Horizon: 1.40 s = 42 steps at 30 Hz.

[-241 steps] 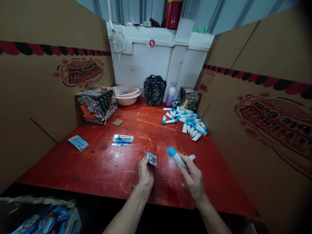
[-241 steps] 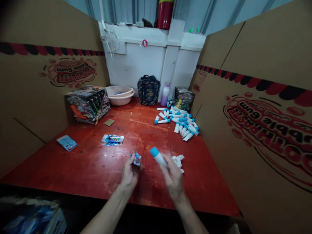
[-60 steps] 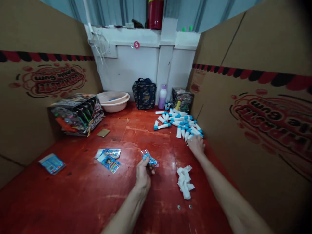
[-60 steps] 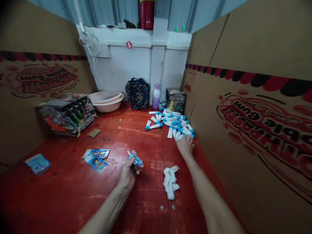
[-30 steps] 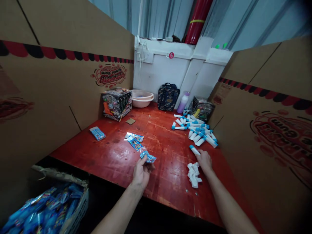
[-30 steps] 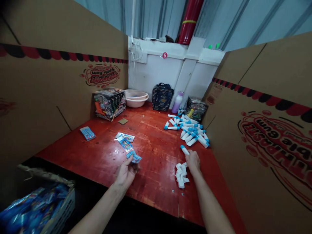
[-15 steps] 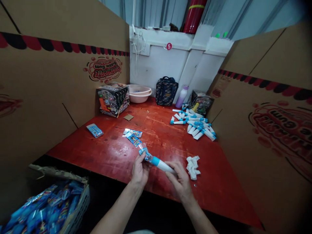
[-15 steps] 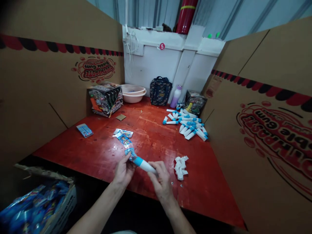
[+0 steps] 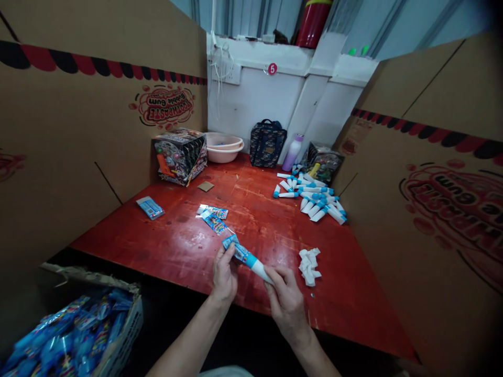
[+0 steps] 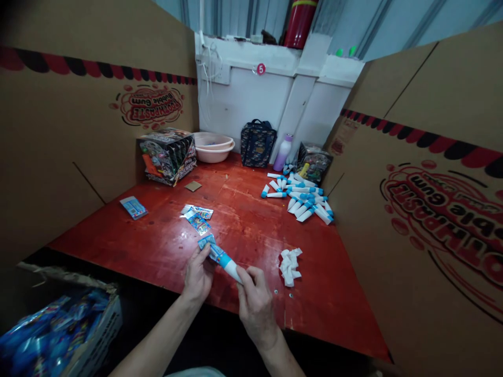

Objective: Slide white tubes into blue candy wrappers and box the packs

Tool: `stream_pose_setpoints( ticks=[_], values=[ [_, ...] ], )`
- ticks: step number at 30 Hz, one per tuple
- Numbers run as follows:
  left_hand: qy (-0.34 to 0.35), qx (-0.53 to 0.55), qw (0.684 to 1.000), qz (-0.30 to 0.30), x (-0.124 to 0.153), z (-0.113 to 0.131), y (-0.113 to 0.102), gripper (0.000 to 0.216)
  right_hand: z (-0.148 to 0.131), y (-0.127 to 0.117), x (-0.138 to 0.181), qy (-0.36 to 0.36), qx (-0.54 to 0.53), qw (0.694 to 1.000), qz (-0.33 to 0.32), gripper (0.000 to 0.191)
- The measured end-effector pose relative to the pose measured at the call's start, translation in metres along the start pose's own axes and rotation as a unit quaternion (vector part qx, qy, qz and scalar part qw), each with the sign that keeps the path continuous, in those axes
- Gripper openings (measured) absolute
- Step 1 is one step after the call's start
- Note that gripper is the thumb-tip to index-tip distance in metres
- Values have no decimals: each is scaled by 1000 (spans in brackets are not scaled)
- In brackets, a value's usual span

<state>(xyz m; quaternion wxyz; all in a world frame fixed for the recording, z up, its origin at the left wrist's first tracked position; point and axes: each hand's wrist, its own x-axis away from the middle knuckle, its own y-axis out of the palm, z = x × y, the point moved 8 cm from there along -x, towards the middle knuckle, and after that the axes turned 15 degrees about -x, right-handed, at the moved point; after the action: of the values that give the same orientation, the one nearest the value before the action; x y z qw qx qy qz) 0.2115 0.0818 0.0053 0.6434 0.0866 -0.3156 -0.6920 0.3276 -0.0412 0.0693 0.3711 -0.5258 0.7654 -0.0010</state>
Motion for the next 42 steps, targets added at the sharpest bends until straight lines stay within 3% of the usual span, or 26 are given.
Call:
stream_pose_setpoints(
  ticks=[3, 7, 13, 16, 27, 31, 34, 37, 42],
  values=[
    [1, 7, 1000, 10, -1, -1, -2, 26, 2, 3, 4, -5, 4, 1000, 1, 46],
    [-3, -6, 1000, 14, 0, -1, -1, 26, 8, 6, 1, 46, -51, 998, 10, 35],
    [-52, 16, 996, -73, 17, -9, 21, 29, 14, 18, 0, 69, -89, 993, 46, 29],
    [-69, 15, 994, -84, 24, -14, 28, 30, 20, 27, 3, 76, -102, 990, 56, 27],
    [-52, -65, 993, -80, 26, -40, 18, 32, 42, 46, -10, 154, -198, 963, 101, 16],
    [-91, -12, 991, -98, 18, -31, 12, 26, 42, 51, -21, 175, -208, 961, 53, 16],
    [-100, 63, 990, -73, 4, -8, 2, 17, 41, 56, -19, 185, -204, 961, -12, 21],
    [-84, 86, 991, -55, -1, 7, -5, 10, 50, 59, -6, 222, -199, 954, -34, 20],
    [-70, 49, 993, -85, 21, -10, 1, 13, 54, 65, 7, 247, -187, 951, -9, 25]
  ],
)
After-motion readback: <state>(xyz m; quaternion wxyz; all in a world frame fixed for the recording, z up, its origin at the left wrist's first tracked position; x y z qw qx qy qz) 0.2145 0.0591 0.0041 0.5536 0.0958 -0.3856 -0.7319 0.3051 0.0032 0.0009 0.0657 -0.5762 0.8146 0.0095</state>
